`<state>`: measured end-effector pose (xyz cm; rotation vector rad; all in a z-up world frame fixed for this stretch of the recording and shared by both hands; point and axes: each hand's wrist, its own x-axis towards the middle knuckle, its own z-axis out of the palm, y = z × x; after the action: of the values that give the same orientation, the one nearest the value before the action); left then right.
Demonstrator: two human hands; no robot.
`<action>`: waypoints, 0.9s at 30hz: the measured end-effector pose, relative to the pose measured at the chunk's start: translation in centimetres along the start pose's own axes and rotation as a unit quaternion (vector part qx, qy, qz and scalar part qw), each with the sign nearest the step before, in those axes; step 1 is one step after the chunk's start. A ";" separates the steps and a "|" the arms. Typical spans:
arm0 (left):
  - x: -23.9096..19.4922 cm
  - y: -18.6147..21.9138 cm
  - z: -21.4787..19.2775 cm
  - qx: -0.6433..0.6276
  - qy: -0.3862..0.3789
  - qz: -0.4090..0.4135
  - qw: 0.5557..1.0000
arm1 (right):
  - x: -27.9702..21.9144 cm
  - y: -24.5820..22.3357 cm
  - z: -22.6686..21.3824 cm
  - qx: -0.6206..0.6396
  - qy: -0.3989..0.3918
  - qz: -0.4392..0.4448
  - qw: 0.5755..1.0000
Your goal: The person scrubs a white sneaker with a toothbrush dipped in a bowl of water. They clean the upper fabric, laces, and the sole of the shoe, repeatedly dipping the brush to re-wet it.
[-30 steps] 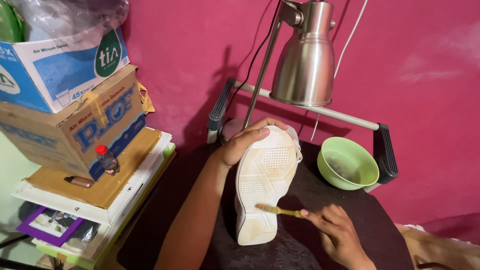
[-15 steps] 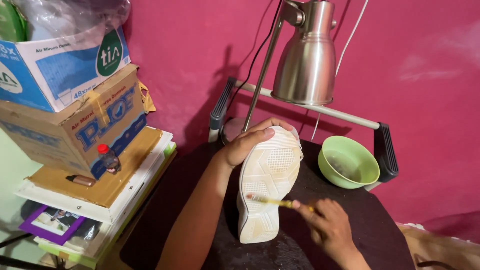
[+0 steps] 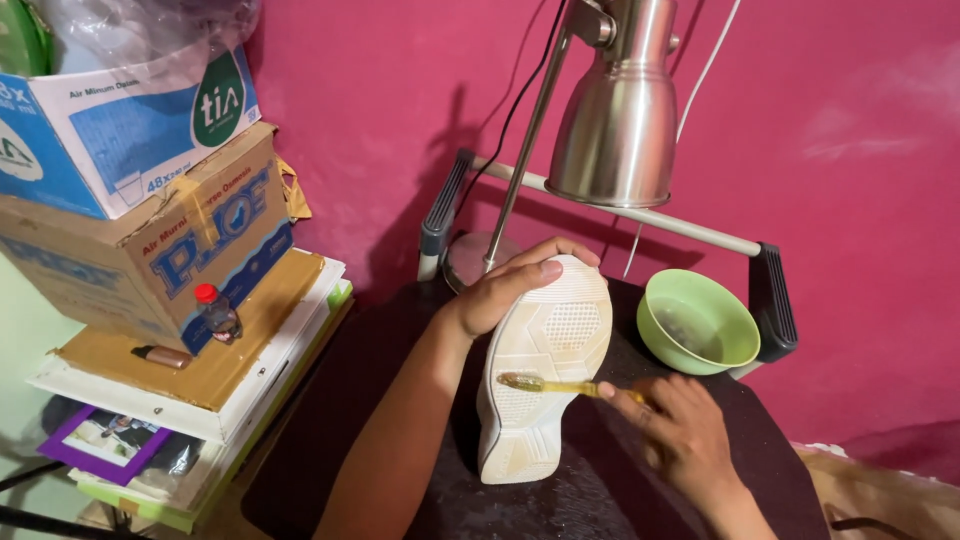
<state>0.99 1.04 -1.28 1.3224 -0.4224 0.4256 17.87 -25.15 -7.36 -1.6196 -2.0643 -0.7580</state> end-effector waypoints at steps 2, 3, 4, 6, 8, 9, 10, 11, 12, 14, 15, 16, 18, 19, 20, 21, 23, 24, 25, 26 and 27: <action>0.0 0.0 0.1 0.006 -0.004 -0.006 1.000 | 0.8 -0.2 -0.2 -0.015 0.009 0.005 1.000; 0.0 -0.1 -0.1 0.005 -0.008 0.003 1.000 | 0.8 -0.3 -0.1 -0.020 0.009 -0.004 1.000; -0.1 -0.2 -0.3 0.004 -0.012 0.012 1.000 | 1.0 -0.5 0.0 -0.025 0.009 -0.013 1.000; 0.0 0.0 -0.4 0.006 -0.003 0.008 1.000 | 0.2 -0.9 0.5 0.007 -0.010 -0.022 1.000; -0.1 0.1 -0.4 0.008 0.008 0.005 1.000 | -0.9 -1.1 1.0 0.042 -0.030 -0.032 0.998; -0.1 0.2 -0.4 0.015 0.008 0.006 1.000 | -1.5 -1.0 1.3 0.045 -0.040 -0.037 0.998; -0.1 0.3 -0.3 0.022 0.008 0.007 1.000 | -2.1 -0.9 1.5 0.048 -0.051 -0.041 0.997; -0.2 0.2 -0.3 0.021 0.009 0.008 1.000 | -1.6 -0.8 1.1 0.048 -0.052 -0.041 0.997; -0.2 0.1 -0.2 0.012 0.011 0.004 1.000 | -1.1 -0.7 0.6 0.029 -0.051 -0.045 0.997; 0.0 0.0 -0.1 0.004 0.008 0.000 1.000 | -0.5 -0.3 0.0 0.006 -0.048 -0.046 0.998; 0.0 0.0 0.0 0.006 -0.001 0.000 1.000 | -0.3 0.1 -0.1 -0.011 -0.032 -0.037 0.999; 0.0 0.0 0.1 0.008 -0.010 0.001 1.000 | -0.1 0.4 -0.2 -0.028 -0.016 -0.028 0.999; 0.0 0.1 0.3 0.011 -0.014 0.002 1.000 | 1.2 0.2 -1.0 -0.041 0.001 -0.024 0.999; 0.0 0.0 0.5 0.012 -0.015 0.004 1.000 | 1.9 0.2 -1.4 -0.052 0.015 -0.023 0.998; 0.0 0.0 0.4 0.012 -0.015 0.004 1.000 | 1.8 0.0 -1.2 -0.052 0.015 -0.022 0.998; 0.0 0.1 0.3 0.012 -0.014 0.002 1.000 | 1.8 -0.1 -1.0 -0.059 0.023 -0.019 0.998; 0.1 0.1 0.1 0.013 -0.014 0.002 1.000 | 1.3 -0.1 -0.5 -0.067 0.031 -0.017 0.997; 0.1 0.0 0.1 0.010 -0.014 0.002 1.000 | 0.8 0.0 -0.2 -0.072 0.038 -0.002 0.997; 0.1 -0.1 0.0 0.008 -0.014 0.004 1.000 | 0.4 0.1 0.1 -0.076 0.045 0.012 0.996; 0.1 0.1 0.1 0.008 -0.013 0.005 1.000 | 0.2 0.5 0.1 -0.076 0.045 0.010 0.996; 0.1 0.2 0.2 0.016 -0.019 0.004 1.000 | 0.0 0.8 0.0 -0.070 0.067 0.031 0.995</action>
<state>0.91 0.85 -1.03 1.3615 -0.4543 0.4159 18.60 -25.00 -7.22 -1.6485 -1.8957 -0.9819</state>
